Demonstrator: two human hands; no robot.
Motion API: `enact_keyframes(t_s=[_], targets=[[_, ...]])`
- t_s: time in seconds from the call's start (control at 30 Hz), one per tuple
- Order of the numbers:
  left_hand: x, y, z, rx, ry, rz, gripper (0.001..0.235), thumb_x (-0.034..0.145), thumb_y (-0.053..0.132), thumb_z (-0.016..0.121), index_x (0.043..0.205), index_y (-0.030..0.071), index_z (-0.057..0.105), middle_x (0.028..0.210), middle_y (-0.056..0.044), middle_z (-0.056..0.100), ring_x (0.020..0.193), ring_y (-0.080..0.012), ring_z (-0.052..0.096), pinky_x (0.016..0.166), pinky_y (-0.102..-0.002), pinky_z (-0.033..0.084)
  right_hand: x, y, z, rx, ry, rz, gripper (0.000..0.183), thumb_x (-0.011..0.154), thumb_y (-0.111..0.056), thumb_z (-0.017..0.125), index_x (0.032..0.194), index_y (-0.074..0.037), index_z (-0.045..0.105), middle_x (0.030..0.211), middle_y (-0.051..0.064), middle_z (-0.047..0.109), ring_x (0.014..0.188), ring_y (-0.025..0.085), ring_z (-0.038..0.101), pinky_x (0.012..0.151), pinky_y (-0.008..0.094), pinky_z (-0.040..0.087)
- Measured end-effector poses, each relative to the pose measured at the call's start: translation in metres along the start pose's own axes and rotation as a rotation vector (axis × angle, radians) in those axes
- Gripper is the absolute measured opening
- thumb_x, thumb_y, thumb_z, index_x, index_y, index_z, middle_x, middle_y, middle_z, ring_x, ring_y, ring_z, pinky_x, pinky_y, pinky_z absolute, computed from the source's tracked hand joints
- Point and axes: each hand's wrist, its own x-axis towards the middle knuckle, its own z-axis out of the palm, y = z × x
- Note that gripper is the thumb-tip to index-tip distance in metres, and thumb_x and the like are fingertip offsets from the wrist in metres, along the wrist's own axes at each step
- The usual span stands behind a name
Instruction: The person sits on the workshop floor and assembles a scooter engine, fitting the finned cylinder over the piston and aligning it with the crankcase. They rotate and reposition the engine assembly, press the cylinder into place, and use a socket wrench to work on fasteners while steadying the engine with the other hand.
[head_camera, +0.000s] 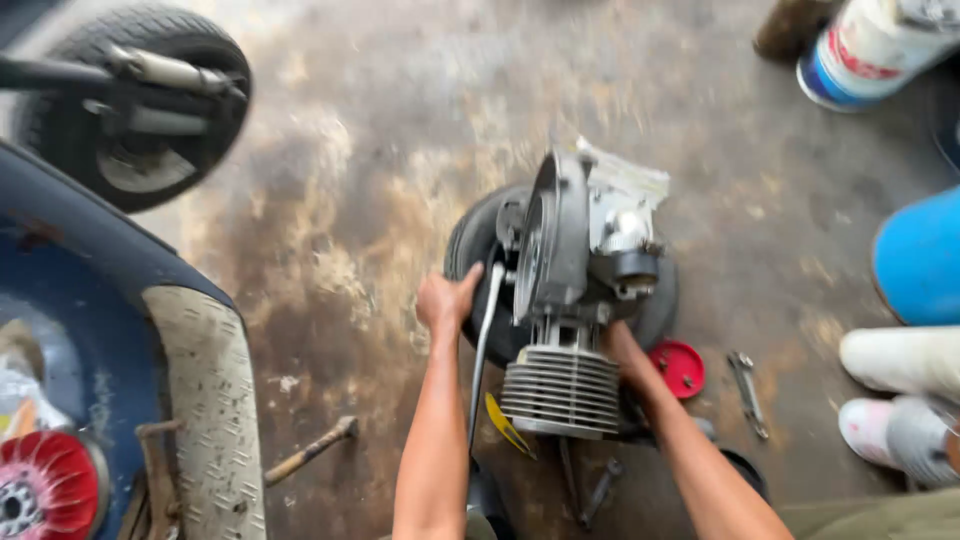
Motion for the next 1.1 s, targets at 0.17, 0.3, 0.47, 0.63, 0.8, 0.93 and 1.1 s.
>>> enact_keyframes(t_s=[0.17, 0.3, 0.47, 0.63, 0.8, 0.93, 1.1], targets=[[-0.023, -0.087, 0.021, 0.064, 0.010, -0.094, 0.092, 0.078, 0.084, 0.062, 0.125, 0.006, 0.068, 0.124, -0.023, 0.067, 0.125, -0.0406, 0.062, 0.102, -0.055, 0.051, -0.051, -0.077, 0.046, 0.519, 0.047, 0.176, 0.068, 0.065, -0.003, 0.061, 0.134, -0.003, 0.058, 0.110, 0.013, 0.072, 0.089, 0.025, 0.062, 0.076, 0.037, 0.055], [-0.041, -0.076, 0.030, 0.036, 0.069, -0.042, 0.085, 0.084, 0.081, 0.056, 0.132, 0.011, 0.063, 0.128, -0.019, 0.062, 0.128, -0.0389, 0.058, 0.105, -0.054, 0.049, -0.034, -0.004, 0.079, 0.211, -0.142, 0.205, 0.047, 0.071, -0.033, 0.075, 0.054, 0.010, 0.064, 0.052, 0.027, 0.058, 0.055, 0.046, 0.062, 0.057, 0.054, 0.041], [-0.064, -0.086, 0.044, -0.199, 0.291, 0.057, 0.055, 0.098, 0.055, 0.055, 0.139, 0.018, 0.060, 0.131, -0.028, 0.050, 0.132, -0.0500, 0.048, 0.114, -0.055, 0.037, -0.016, -0.099, -0.005, 0.389, -0.083, 0.263, 0.028, 0.076, -0.016, 0.064, 0.083, 0.011, 0.067, 0.071, 0.036, 0.062, 0.079, 0.056, 0.063, 0.061, 0.059, 0.037], [-0.117, -0.080, 0.025, -0.385, -0.105, -0.008, 0.067, 0.088, 0.057, 0.062, 0.146, 0.027, 0.047, 0.108, -0.017, 0.074, 0.117, -0.0401, 0.066, 0.104, -0.052, 0.049, -0.007, 0.006, 0.047, 0.126, -0.266, 0.404, 0.041, 0.074, -0.022, 0.073, 0.103, 0.007, 0.068, 0.097, 0.032, 0.071, 0.097, 0.045, 0.070, 0.076, 0.052, 0.056], [-0.117, -0.083, 0.090, -0.479, -0.136, 0.025, 0.046, 0.090, 0.045, 0.065, 0.134, 0.030, 0.063, 0.096, -0.018, 0.077, 0.110, -0.0397, 0.070, 0.095, -0.047, 0.055, -0.004, -0.041, -0.033, 0.004, -0.319, 0.485, 0.043, 0.072, -0.024, 0.072, 0.107, 0.001, 0.074, 0.107, 0.026, 0.074, 0.107, 0.041, 0.070, 0.084, 0.056, 0.057], [-0.148, -0.082, 0.083, -0.415, -0.102, 0.006, 0.046, 0.088, 0.049, 0.065, 0.132, 0.036, 0.065, 0.095, -0.020, 0.076, 0.110, -0.0409, 0.070, 0.097, -0.049, 0.054, -0.022, -0.058, -0.035, 0.195, -0.320, 0.407, 0.041, 0.079, -0.021, 0.070, 0.099, 0.015, 0.072, 0.098, 0.036, 0.071, 0.101, 0.052, 0.068, 0.079, 0.061, 0.051], [-0.138, -0.072, 0.072, -0.273, -0.103, 0.056, 0.045, 0.091, 0.055, 0.058, 0.132, 0.038, 0.065, 0.094, -0.014, 0.078, 0.110, -0.0346, 0.071, 0.097, -0.045, 0.055, -0.014, 0.005, -0.002, 0.109, -0.298, 0.375, 0.041, 0.079, -0.025, 0.073, 0.093, 0.014, 0.072, 0.093, 0.037, 0.070, 0.099, 0.051, 0.068, 0.082, 0.059, 0.054]])
